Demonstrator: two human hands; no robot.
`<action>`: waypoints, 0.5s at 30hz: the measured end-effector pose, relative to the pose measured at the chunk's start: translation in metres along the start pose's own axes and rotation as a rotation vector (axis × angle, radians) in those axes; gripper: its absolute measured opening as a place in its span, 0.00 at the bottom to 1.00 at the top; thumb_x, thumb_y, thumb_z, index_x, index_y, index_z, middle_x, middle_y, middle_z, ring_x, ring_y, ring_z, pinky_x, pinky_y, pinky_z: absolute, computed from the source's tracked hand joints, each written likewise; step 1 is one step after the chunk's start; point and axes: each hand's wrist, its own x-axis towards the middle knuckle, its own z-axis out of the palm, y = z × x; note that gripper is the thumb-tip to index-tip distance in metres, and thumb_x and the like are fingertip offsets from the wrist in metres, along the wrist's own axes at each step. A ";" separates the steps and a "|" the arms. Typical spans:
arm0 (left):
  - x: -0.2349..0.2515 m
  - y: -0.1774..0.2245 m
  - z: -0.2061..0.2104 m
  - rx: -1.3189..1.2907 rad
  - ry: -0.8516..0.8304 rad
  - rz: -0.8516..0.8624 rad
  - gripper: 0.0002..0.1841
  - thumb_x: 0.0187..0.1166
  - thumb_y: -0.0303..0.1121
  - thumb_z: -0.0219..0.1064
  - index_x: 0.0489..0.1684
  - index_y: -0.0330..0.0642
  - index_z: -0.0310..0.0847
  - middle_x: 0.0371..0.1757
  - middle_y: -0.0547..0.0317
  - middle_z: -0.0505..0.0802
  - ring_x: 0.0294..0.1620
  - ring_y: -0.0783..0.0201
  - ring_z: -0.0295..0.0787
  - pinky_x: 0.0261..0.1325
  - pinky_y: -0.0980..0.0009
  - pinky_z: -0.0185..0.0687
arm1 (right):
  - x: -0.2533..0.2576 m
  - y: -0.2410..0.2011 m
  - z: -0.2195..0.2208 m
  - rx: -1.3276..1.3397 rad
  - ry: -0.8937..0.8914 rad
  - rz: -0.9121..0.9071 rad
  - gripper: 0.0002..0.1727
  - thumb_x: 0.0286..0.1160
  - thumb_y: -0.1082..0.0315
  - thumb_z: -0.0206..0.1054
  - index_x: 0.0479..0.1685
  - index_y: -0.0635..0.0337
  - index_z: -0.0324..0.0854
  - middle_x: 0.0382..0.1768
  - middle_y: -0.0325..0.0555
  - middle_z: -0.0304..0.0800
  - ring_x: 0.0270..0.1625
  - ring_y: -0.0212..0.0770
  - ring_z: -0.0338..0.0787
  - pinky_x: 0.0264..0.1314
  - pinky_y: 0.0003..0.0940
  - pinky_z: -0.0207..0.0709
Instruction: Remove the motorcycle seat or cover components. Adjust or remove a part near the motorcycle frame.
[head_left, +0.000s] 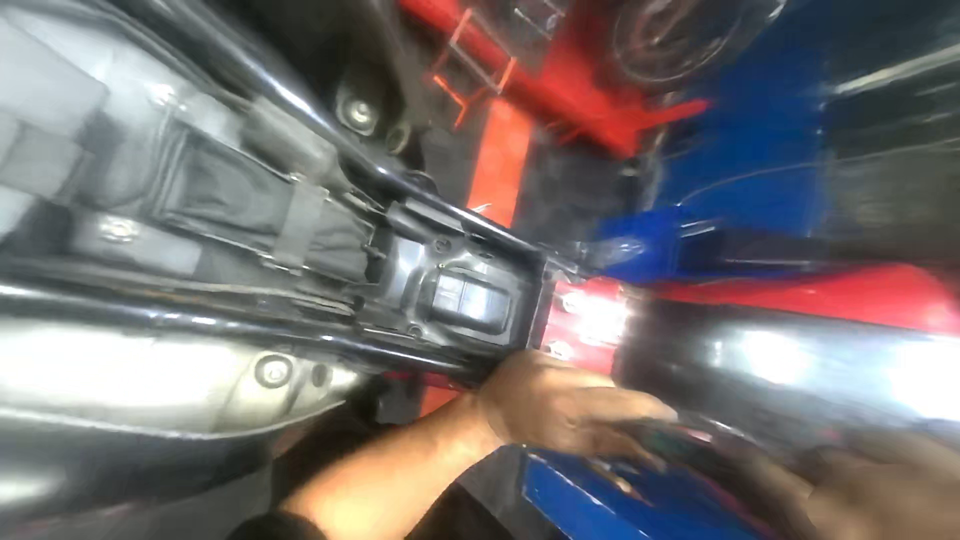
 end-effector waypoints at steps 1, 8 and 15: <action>0.000 -0.001 0.000 0.026 0.005 0.010 0.19 0.80 0.46 0.72 0.49 0.36 0.94 0.29 0.54 0.95 0.28 0.64 0.91 0.34 0.65 0.87 | 0.000 0.002 0.001 0.099 -0.016 0.049 0.15 0.88 0.69 0.57 0.56 0.76 0.82 0.25 0.65 0.85 0.29 0.67 0.89 0.31 0.59 0.81; -0.005 -0.001 0.012 0.318 -0.031 0.010 0.11 0.80 0.34 0.69 0.47 0.36 0.93 0.39 0.54 0.98 0.39 0.63 0.96 0.45 0.62 0.93 | -0.005 0.011 0.035 1.518 -0.089 0.867 0.22 0.91 0.58 0.52 0.26 0.54 0.81 0.07 0.35 0.65 0.06 0.28 0.61 0.08 0.23 0.56; -0.009 0.031 0.002 0.542 -0.098 -0.237 0.07 0.78 0.30 0.73 0.48 0.42 0.94 0.47 0.58 0.97 0.50 0.64 0.95 0.60 0.59 0.91 | -0.022 0.022 0.063 -0.143 0.633 0.004 0.10 0.66 0.55 0.71 0.39 0.48 0.85 0.30 0.40 0.84 0.32 0.47 0.89 0.26 0.47 0.83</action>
